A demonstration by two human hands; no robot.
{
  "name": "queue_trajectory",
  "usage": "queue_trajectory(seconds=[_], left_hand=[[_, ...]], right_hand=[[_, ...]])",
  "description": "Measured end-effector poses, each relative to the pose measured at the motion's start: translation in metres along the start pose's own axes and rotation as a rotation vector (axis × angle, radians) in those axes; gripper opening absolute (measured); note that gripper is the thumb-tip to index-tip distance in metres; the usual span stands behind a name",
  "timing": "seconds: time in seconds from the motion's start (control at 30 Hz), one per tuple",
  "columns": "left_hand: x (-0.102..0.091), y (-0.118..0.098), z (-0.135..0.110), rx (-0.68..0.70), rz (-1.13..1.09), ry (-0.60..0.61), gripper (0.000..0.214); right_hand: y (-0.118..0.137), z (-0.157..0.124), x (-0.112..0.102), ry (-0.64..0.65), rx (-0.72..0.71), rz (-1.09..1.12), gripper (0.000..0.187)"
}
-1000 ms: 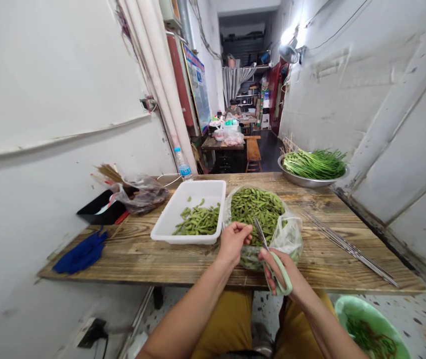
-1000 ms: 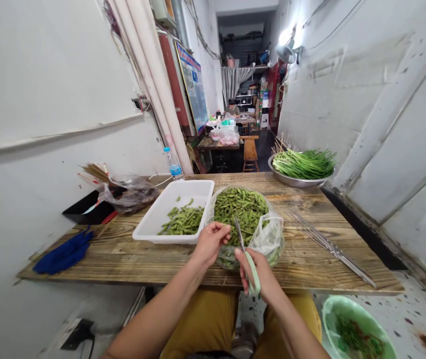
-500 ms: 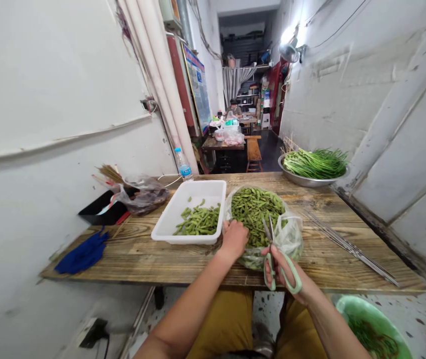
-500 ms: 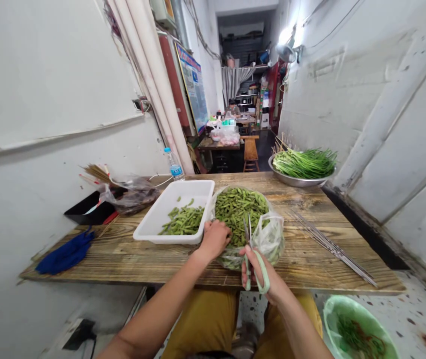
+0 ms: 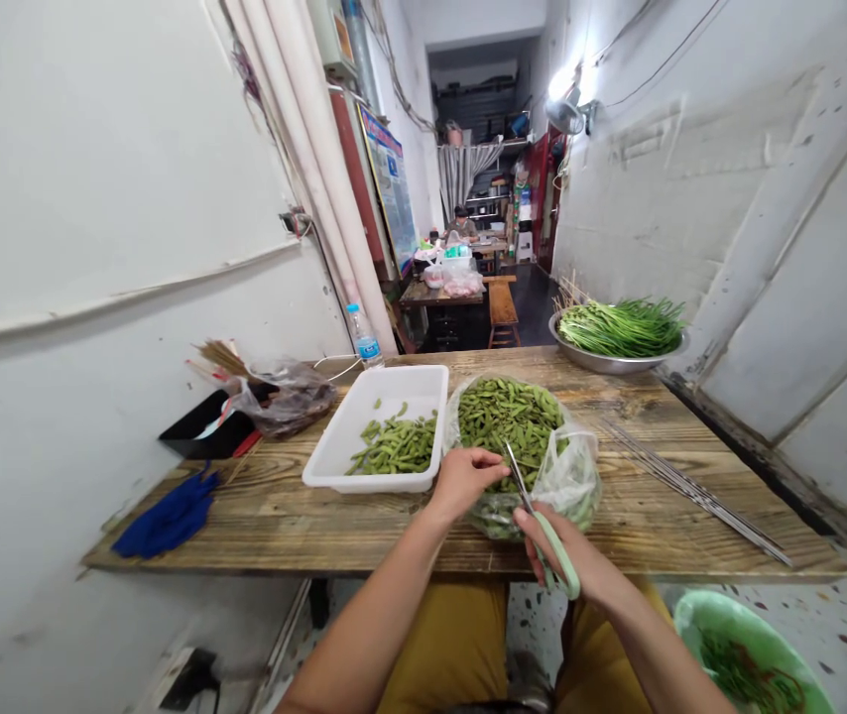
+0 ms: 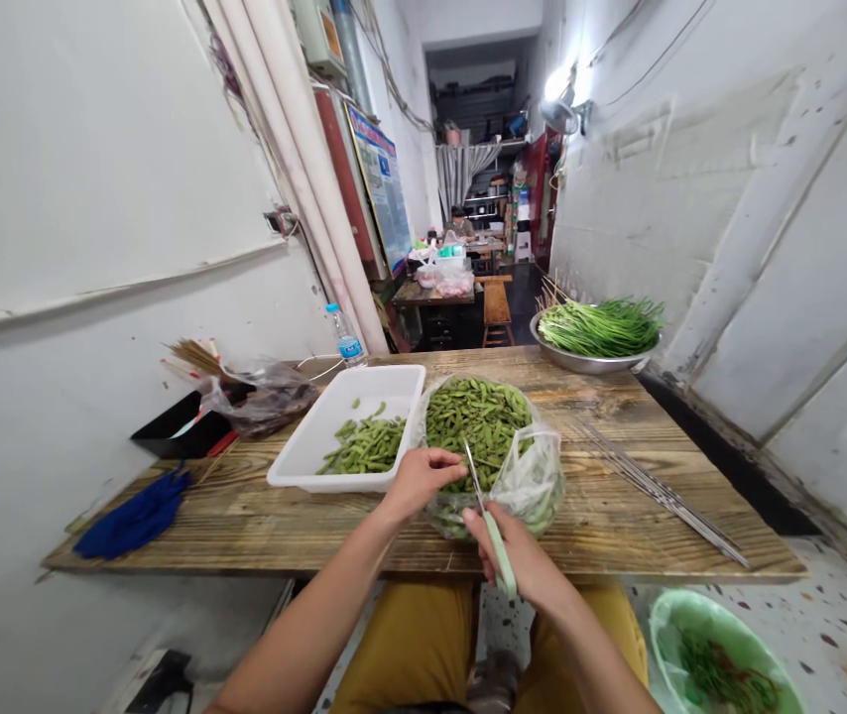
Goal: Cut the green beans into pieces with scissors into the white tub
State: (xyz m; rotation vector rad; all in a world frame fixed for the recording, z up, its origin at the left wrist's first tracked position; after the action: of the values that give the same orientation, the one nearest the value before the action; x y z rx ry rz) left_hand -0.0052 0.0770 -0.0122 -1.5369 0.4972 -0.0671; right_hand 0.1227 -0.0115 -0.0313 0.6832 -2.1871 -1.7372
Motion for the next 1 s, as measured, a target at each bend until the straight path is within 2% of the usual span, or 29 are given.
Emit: queue_trajectory(seconds=[0.1,0.23,0.37,0.5,0.63,0.73,0.8,0.9,1.0], left_hand=[[-0.001,-0.005,-0.002,-0.001,0.012,-0.016,0.023],[-0.006,-0.023,-0.006,0.035,0.207,-0.027,0.012],[-0.007,-0.037,-0.009,0.063,0.413,0.058,0.014],[-0.009,-0.043,-0.010,0.100,0.469,0.127,0.018],[-0.007,-0.042,-0.009,0.113,0.425,0.184,0.021],[-0.010,-0.038,-0.008,0.094,0.329,0.117,0.021],[-0.013,-0.033,-0.006,0.085,0.190,0.062,0.019],[-0.009,-0.028,-0.004,0.088,-0.007,0.069,0.021],[0.001,-0.024,-0.002,0.072,-0.055,0.125,0.020]], right_hand=[[0.003,-0.002,-0.001,0.003,-0.018,-0.026,0.044],[-0.002,-0.001,-0.003,0.000,-0.059,-0.019,0.039],[0.000,0.000,-0.002,-0.002,-0.077,-0.066,0.036],[0.007,-0.002,0.003,-0.011,-0.070,-0.040,0.038],[-0.003,0.002,0.005,-0.047,-0.024,0.005,0.040],[-0.016,0.007,0.002,-0.086,0.003,0.069,0.042],[-0.018,0.008,-0.001,-0.100,-0.018,0.122,0.043],[-0.016,0.008,0.001,-0.075,-0.022,0.221,0.044],[-0.011,0.005,0.007,-0.020,-0.015,0.257,0.044]])
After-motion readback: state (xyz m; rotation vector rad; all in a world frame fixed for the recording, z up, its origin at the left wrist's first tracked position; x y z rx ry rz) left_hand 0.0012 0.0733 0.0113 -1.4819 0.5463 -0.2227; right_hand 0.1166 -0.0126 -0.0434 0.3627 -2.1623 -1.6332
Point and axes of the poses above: each hand's wrist, its own z-axis towards the middle knuckle, its own x-axis out of the palm, y = z × x, the point moved 7 cm from there along z, towards the middle knuckle, and after that the axes turned 13 degrees about y, right-handed, at the moved point
